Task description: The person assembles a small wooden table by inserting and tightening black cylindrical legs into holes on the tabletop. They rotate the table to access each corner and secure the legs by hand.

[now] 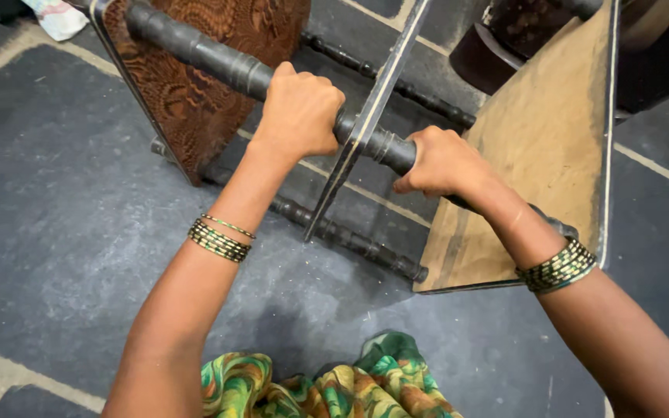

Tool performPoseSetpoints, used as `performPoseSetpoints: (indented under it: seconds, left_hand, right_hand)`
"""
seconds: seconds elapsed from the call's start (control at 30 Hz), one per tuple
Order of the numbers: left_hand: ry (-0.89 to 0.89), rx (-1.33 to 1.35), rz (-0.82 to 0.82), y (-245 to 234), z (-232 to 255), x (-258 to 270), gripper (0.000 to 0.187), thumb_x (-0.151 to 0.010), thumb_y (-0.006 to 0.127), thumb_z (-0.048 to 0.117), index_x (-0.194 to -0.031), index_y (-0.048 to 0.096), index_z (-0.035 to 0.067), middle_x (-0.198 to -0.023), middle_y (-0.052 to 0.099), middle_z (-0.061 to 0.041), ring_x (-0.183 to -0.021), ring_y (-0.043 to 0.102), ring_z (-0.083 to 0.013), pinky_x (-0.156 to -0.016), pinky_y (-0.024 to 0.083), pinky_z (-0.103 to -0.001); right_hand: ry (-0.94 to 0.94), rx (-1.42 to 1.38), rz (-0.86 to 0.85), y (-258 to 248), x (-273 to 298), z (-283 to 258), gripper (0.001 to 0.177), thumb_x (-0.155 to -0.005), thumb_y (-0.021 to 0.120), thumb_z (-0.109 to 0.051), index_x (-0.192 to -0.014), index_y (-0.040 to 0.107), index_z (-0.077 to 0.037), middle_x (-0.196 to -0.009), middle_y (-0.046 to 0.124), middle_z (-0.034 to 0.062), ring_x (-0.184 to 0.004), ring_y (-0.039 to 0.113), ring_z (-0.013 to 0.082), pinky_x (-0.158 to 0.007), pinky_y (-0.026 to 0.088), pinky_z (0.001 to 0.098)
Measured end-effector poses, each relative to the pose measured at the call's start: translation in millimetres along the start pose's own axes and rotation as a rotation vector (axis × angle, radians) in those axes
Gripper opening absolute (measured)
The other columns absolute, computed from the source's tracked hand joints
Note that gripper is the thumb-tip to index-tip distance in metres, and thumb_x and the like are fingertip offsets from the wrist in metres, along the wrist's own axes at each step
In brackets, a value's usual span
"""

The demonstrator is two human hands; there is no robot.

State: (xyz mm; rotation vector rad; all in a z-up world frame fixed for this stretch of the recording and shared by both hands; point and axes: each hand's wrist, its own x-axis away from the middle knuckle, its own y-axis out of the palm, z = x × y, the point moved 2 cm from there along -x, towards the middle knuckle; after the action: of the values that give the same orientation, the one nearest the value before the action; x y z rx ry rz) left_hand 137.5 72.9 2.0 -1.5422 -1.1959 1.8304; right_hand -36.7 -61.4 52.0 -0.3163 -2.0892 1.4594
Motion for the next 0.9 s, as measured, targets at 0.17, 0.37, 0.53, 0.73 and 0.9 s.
performPoseSetpoints:
  seconds: [0.17, 0.37, 0.53, 0.73, 0.9]
  left_hand:
    - [0.016, 0.002, 0.040, 5.3, -0.4, 4.0, 0.017, -0.049, 0.077, 0.020, -0.065, 0.071, 0.016, -0.073, 0.069, -0.007, -0.072, 0.069, -0.0283, -0.070, 0.043, -0.043]
    - [0.040, -0.006, 0.115, 5.4, -0.6, 6.4, 0.017, -0.052, 0.076, 0.020, -0.068, 0.070, 0.016, -0.074, 0.068, -0.007, -0.073, 0.068, -0.0279, -0.070, 0.044, -0.043]
    - [-0.005, -0.028, 0.043, 4.0, 3.3, 3.7, 0.018, -0.051, 0.077, 0.021, -0.066, 0.070, 0.017, -0.074, 0.068, -0.008, -0.075, 0.069, -0.0287, -0.070, 0.044, -0.044]
    - [-0.057, -0.017, 0.040, 0.0, 11.4, 3.9, 0.018, -0.054, 0.080, 0.024, -0.069, 0.072, 0.016, -0.076, 0.069, -0.009, -0.079, 0.069, -0.0301, -0.072, 0.044, -0.045]
    - [-0.088, -0.022, 0.034, -10.4, 24.0, 13.0, 0.021, -0.051, 0.082, 0.023, -0.070, 0.073, 0.016, -0.078, 0.070, -0.009, -0.079, 0.069, -0.0305, -0.073, 0.044, -0.045]
  right_hand:
    - [-0.070, 0.139, 0.156, -0.1, 8.2, -4.7, 0.045, -0.060, 0.085, -0.032, -0.098, 0.075, -0.010, -0.089, 0.075, 0.0193, -0.087, 0.072, 0.0379, -0.079, 0.056, 0.0475]
    - [-0.093, 0.227, 0.399, 12.6, 21.2, -3.8, 0.043, -0.068, 0.083, -0.030, -0.104, 0.070, -0.010, -0.088, 0.073, 0.0209, -0.085, 0.071, 0.0424, -0.074, 0.056, 0.0516]
    - [-0.133, 0.287, 0.690, 28.0, 35.2, -7.6, 0.033, -0.071, 0.081, -0.024, -0.090, 0.060, -0.007, -0.078, 0.072, 0.0173, -0.072, 0.072, 0.0383, -0.064, 0.056, 0.0490]
    - [-0.224, 0.323, 0.788, 33.0, 41.3, -4.1, 0.035, -0.068, 0.082, -0.026, -0.086, 0.058, -0.009, -0.071, 0.071, 0.0145, -0.069, 0.071, 0.0349, -0.061, 0.054, 0.0481]
    - [-0.252, 0.326, 0.745, 36.6, 50.9, 3.2, 0.037, -0.069, 0.082, -0.027, -0.091, 0.057, -0.012, -0.076, 0.071, 0.0100, -0.075, 0.071, 0.0330, -0.064, 0.050, 0.0472]
